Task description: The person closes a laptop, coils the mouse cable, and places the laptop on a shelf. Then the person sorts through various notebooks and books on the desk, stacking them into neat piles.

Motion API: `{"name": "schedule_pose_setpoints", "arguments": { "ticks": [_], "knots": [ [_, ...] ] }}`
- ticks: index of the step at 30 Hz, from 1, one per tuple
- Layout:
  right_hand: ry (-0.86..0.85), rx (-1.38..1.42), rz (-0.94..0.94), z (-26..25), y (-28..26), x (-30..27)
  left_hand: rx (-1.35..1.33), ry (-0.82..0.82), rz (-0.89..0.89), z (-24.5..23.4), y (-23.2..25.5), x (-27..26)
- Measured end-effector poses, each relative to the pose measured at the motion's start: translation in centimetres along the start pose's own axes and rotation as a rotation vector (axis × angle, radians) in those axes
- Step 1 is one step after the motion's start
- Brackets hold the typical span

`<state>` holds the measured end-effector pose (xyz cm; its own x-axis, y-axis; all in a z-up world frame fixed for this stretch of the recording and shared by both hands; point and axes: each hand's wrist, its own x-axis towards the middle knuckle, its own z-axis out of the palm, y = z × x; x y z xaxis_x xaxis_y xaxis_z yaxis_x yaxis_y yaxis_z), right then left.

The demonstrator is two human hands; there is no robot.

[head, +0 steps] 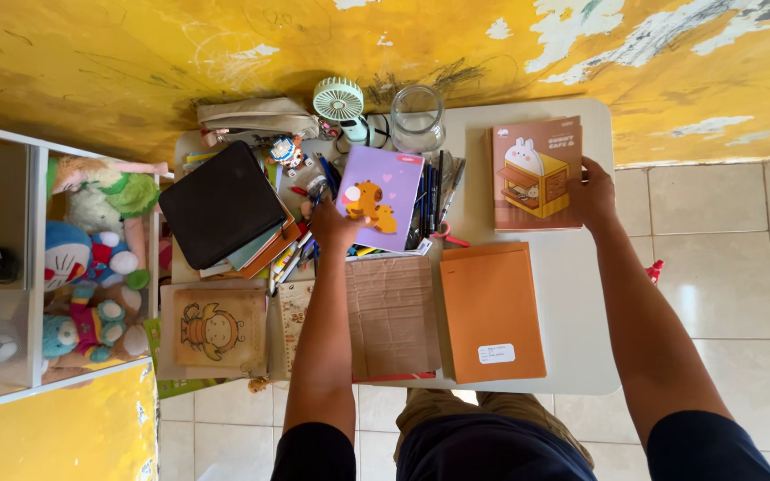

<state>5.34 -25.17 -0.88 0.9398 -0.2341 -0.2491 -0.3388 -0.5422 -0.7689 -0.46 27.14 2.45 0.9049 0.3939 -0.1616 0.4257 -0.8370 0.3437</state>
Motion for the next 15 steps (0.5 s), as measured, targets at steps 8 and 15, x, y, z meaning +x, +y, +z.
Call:
{"name": "schedule_pose_setpoints", "arguments": {
  "ticks": [8,15],
  "knots": [
    [0.167,-0.363,-0.192,2.0,0.3,-2.0,-0.959,-0.237,-0.176,2.0,-3.4,1.2],
    [-0.141,0.190,-0.294,6.7,-4.7,-10.7,-0.761,-0.030,0.012,-5.3,-0.7,-6.9]
  ]
}}
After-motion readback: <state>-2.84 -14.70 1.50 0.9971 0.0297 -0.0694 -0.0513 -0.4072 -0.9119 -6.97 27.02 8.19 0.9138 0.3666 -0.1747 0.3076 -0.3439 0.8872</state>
